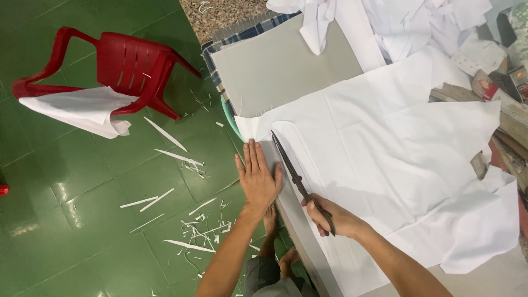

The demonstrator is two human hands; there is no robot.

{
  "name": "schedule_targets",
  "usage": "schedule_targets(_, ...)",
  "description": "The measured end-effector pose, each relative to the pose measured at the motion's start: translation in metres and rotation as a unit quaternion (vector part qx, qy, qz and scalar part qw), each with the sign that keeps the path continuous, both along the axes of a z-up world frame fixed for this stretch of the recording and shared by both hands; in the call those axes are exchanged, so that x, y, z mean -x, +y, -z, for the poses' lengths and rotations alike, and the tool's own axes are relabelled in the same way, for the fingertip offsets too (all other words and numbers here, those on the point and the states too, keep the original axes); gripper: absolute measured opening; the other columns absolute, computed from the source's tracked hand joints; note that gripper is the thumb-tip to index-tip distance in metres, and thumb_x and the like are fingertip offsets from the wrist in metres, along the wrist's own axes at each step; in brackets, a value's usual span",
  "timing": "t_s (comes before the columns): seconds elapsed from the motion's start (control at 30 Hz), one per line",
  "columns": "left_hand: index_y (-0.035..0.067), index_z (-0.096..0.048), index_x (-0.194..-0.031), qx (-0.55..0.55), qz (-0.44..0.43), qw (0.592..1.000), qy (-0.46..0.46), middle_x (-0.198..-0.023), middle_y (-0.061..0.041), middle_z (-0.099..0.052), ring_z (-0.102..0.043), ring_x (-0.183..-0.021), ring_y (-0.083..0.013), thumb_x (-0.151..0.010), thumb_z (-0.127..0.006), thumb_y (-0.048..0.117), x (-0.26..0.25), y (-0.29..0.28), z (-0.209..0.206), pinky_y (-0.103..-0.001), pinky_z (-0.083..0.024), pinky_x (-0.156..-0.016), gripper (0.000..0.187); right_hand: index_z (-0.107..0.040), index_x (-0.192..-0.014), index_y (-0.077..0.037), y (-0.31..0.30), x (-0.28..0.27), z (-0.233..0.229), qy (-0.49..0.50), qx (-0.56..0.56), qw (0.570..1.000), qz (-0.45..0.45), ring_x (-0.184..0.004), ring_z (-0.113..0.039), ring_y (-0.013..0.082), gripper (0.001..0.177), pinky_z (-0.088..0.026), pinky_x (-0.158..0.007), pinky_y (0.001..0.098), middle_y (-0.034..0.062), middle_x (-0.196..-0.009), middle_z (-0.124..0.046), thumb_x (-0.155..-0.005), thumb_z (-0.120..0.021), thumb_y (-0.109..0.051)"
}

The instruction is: The person cuts a large white fabric piece into smaller sections using shears on a work table. They then fold the cut pieces and iron them flat with a steam iron, repeating the process for multiple fabric strips.

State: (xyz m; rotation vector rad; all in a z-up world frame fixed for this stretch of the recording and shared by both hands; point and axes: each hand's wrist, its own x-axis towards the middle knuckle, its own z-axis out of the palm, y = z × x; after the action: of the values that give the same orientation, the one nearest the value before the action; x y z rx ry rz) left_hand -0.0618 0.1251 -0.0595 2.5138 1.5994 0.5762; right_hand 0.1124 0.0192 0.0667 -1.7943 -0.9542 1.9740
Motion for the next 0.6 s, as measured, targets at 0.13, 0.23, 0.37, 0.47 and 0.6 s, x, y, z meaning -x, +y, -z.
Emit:
schedule_targets(0.13, -0.007, -0.031, -0.157, 0.004, 0.0, 1.0, -0.008, -0.163, -0.028, -0.033, -0.027, -0.154, -0.0407, -0.095, -0.054, 0.041, 0.001, -0.002, 0.001, -0.06, -0.004, -0.125, 0.082, -0.056, -0.099, -0.004, 0.006, 0.008, 0.018, 0.013, -0.017, 1.0, 0.015, -0.05, -0.061, 0.0146, 0.066, -0.056, -0.044, 0.0263, 0.0039, -0.061, -0.052, -0.098, -0.034, -0.066)
schedule_targets(0.23, -0.007, -0.029, -0.158, 0.016, -0.001, 1.0, -0.019, -0.163, -0.028, -0.033, -0.025, -0.154, -0.0412, -0.094, -0.056, 0.041, 0.001, -0.001, 0.002, -0.061, -0.003, -0.125, 0.083, -0.055, -0.099, -0.005, 0.006, 0.01, 0.01, 0.023, -0.01, 0.999, 0.025, -0.051, -0.062, 0.0144, 0.066, -0.057, -0.045, 0.0267, 0.0039, -0.062, -0.052, -0.098, -0.033, -0.067)
schedule_targets(0.37, -0.008, -0.028, -0.157, 0.029, 0.002, 0.999, -0.025, -0.161, -0.029, -0.035, -0.027, -0.154, -0.0421, -0.096, -0.055, 0.038, -0.001, -0.002, -0.002, -0.061, -0.003, -0.124, 0.081, -0.055, -0.102, -0.005, 0.018, 0.015, 0.012, 0.019, 0.001, 1.0, 0.023, -0.059, -0.063, 0.0177, 0.08, -0.059, -0.051, 0.0302, 0.0062, -0.069, -0.053, -0.09, -0.026, -0.079)
schedule_targets(0.47, -0.008, -0.026, -0.157, 0.04, 0.0, 0.999, -0.028, -0.162, -0.029, -0.032, -0.025, -0.154, -0.0415, -0.095, -0.055, 0.037, -0.001, -0.001, -0.004, -0.061, -0.002, -0.124, 0.082, -0.055, -0.103, -0.003, 0.026, 0.018, 0.013, 0.01, -0.014, 0.999, 0.04, -0.054, -0.061, 0.0163, 0.073, -0.057, -0.046, 0.028, 0.0061, -0.066, -0.052, -0.095, -0.034, -0.073)
schedule_targets(0.6, -0.009, -0.024, -0.157, 0.053, -0.007, 0.998, -0.036, -0.162, -0.029, -0.033, -0.027, -0.154, -0.0411, -0.096, -0.053, 0.035, -0.001, -0.002, -0.002, -0.061, -0.004, -0.125, 0.08, -0.055, -0.105, -0.002, 0.035, 0.017, 0.02, -0.004, -0.009, 1.0, 0.026, -0.058, -0.062, 0.0179, 0.077, -0.059, -0.049, 0.0301, 0.007, -0.07, -0.053, -0.093, -0.033, -0.075)
